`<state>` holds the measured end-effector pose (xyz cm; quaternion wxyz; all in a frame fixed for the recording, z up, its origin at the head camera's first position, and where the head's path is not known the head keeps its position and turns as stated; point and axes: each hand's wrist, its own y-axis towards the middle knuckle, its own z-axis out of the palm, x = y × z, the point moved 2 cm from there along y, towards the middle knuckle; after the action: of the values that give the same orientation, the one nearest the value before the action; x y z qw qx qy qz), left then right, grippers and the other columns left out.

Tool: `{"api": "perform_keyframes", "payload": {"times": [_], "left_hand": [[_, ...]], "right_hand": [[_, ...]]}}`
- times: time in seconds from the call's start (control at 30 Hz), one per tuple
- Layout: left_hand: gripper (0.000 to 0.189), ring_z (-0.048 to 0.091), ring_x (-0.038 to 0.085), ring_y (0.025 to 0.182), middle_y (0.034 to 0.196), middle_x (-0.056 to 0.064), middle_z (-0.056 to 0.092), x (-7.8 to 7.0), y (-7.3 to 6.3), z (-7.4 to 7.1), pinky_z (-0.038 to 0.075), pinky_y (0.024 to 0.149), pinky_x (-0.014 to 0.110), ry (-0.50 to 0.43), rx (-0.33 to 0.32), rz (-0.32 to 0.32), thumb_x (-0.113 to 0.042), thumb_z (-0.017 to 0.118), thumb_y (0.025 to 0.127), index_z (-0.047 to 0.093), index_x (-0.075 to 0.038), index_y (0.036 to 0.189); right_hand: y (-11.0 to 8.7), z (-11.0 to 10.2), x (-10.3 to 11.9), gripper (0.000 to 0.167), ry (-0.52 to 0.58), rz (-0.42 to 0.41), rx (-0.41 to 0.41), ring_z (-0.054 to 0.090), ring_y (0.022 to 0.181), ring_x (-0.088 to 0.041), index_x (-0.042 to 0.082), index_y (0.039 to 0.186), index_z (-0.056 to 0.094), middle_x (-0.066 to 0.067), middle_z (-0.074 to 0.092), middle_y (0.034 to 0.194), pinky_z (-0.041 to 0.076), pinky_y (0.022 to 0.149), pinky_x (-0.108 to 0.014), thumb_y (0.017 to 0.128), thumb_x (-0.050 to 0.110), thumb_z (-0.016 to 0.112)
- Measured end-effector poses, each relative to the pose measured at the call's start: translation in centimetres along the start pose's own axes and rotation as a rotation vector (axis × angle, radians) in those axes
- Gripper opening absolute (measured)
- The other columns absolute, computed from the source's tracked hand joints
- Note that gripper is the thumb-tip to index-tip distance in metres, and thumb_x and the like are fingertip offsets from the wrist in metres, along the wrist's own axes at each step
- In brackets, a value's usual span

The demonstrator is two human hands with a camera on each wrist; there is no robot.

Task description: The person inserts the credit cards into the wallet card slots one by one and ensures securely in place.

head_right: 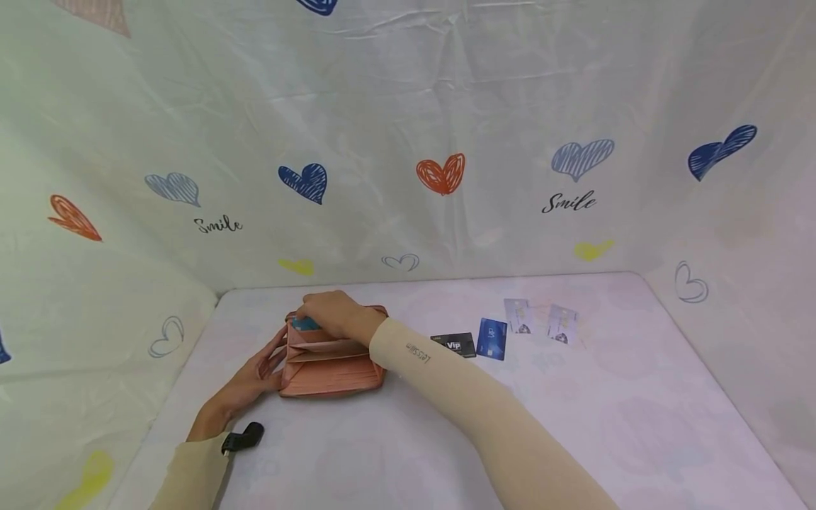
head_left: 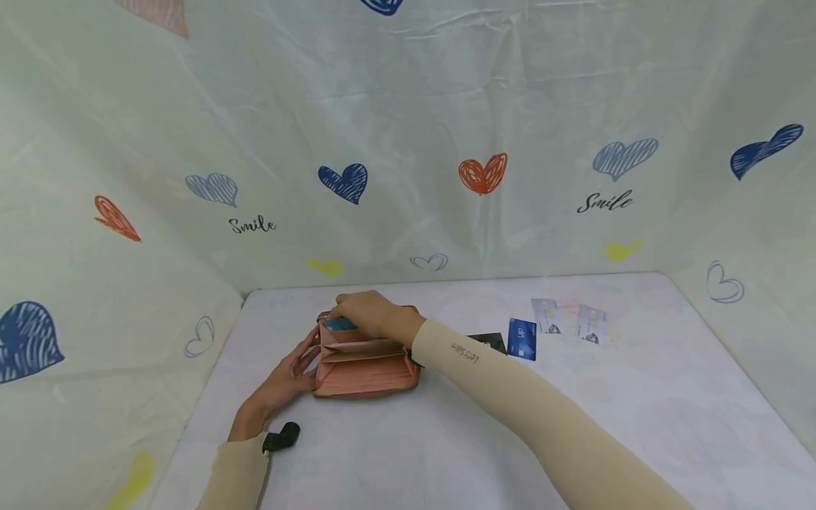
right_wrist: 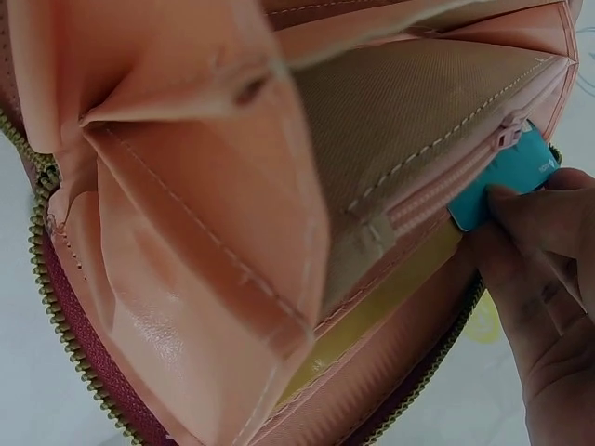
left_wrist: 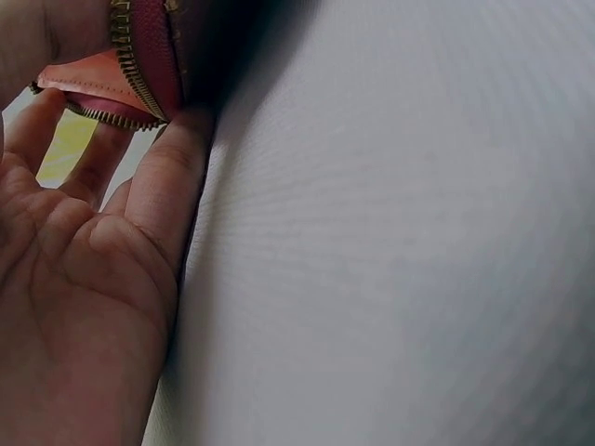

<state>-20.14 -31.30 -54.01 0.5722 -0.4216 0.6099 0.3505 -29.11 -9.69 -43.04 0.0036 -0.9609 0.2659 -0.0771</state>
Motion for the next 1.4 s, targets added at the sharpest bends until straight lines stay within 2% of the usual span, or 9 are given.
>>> {"api": "perform_keyframes", "payload": {"times": [0.17,0.4,0.57,0.67,0.8,0.87,0.93,1.13,1.4], "left_hand": [[0.106,0.005,0.039,0.16,0.169,0.021,0.009,0.0,-0.1,0.0,0.042,0.107,0.014,0.021,-0.019,-0.014,0.005,0.072,0.094,0.002,-0.014,0.171],[0.106,0.003,0.046,0.159,0.169,0.022,0.01,0.1,-0.3,0.1,0.042,0.106,0.013,0.022,-0.025,-0.016,0.006,0.072,0.094,0.002,-0.013,0.171],[0.105,-0.001,0.047,0.158,0.169,0.027,0.006,0.3,-0.5,0.1,0.042,0.106,0.013,-0.005,-0.01,0.004,0.009,0.07,0.094,0.0,-0.008,0.17],[0.105,-0.003,0.052,0.156,0.168,0.028,0.007,0.3,-0.6,0.2,0.042,0.106,0.013,-0.002,-0.013,0.002,0.008,0.07,0.094,0.0,-0.008,0.17],[0.104,0.011,0.035,0.16,0.169,0.025,0.009,0.2,-0.6,0.3,0.042,0.107,0.013,0.016,-0.018,-0.004,0.005,0.071,0.095,0.002,-0.011,0.171],[0.103,0.018,0.021,0.159,0.168,0.023,0.01,0.2,-0.6,0.3,0.041,0.107,0.013,0.027,-0.023,-0.011,0.004,0.071,0.096,0.003,-0.012,0.171],[0.103,0.02,0.019,0.158,0.168,0.023,0.011,0.2,-0.6,0.3,0.041,0.107,0.013,0.032,-0.026,-0.018,0.004,0.071,0.096,0.003,-0.012,0.171],[0.106,0.002,0.049,0.159,0.169,0.026,0.01,-0.1,-0.4,0.3,0.042,0.105,0.012,0.033,-0.029,-0.029,0.003,0.074,0.094,0.002,-0.011,0.171],[0.107,0.001,0.046,0.16,0.171,0.022,0.008,-0.4,-0.3,0.1,0.041,0.105,0.011,0.037,-0.037,-0.045,0.004,0.074,0.093,0.002,-0.012,0.171]], "right_hand": [[0.2,0.1,0.0,0.044,-0.007,0.003,0.015,0.062,0.1,-0.009,0.026,0.145,0.068,0.001,0.066,0.123,0.051,0.085,-0.02,0.105,0.008,0.066],[0.4,0.3,-0.2,0.048,-0.037,-0.026,0.031,0.051,0.088,-0.009,0.026,0.147,0.065,0.001,0.064,0.114,0.042,0.075,-0.02,0.105,0.003,0.062],[0.5,0.2,-0.2,0.047,-0.079,-0.058,0.045,0.051,0.09,-0.009,0.025,0.148,0.064,0.001,0.064,0.114,0.044,0.077,-0.02,0.106,0.004,0.061],[0.5,0.5,-0.4,0.045,-0.026,-0.045,0.032,0.058,0.097,-0.009,0.024,0.146,0.066,0.002,0.067,0.119,0.048,0.085,-0.02,0.106,0.005,0.061],[0.6,0.9,-0.9,0.034,0.13,-0.009,-0.028,0.066,0.109,-0.011,0.016,0.134,0.075,0.002,0.073,0.122,0.052,0.094,-0.023,0.106,0.004,0.061],[0.6,1.0,-1.1,0.03,0.175,-0.002,-0.053,0.068,0.108,-0.011,0.015,0.128,0.078,0.002,0.074,0.119,0.053,0.094,-0.023,0.107,0.003,0.06],[0.6,1.0,-1.2,0.03,0.178,-0.004,-0.059,0.068,0.104,-0.012,0.014,0.126,0.079,0.001,0.074,0.114,0.054,0.09,-0.023,0.106,0.002,0.06],[0.5,0.9,-1.4,0.036,0.158,0.017,-0.028,0.063,0.097,-0.01,0.021,0.134,0.076,0.001,0.069,0.111,0.051,0.084,-0.022,0.105,0.003,0.063],[0.2,0.2,-1.3,0.049,0.126,0.024,0.049,0.049,0.086,-0.01,0.025,0.145,0.066,-0.001,0.063,0.112,0.04,0.074,-0.021,0.099,0.006,0.07]]}}
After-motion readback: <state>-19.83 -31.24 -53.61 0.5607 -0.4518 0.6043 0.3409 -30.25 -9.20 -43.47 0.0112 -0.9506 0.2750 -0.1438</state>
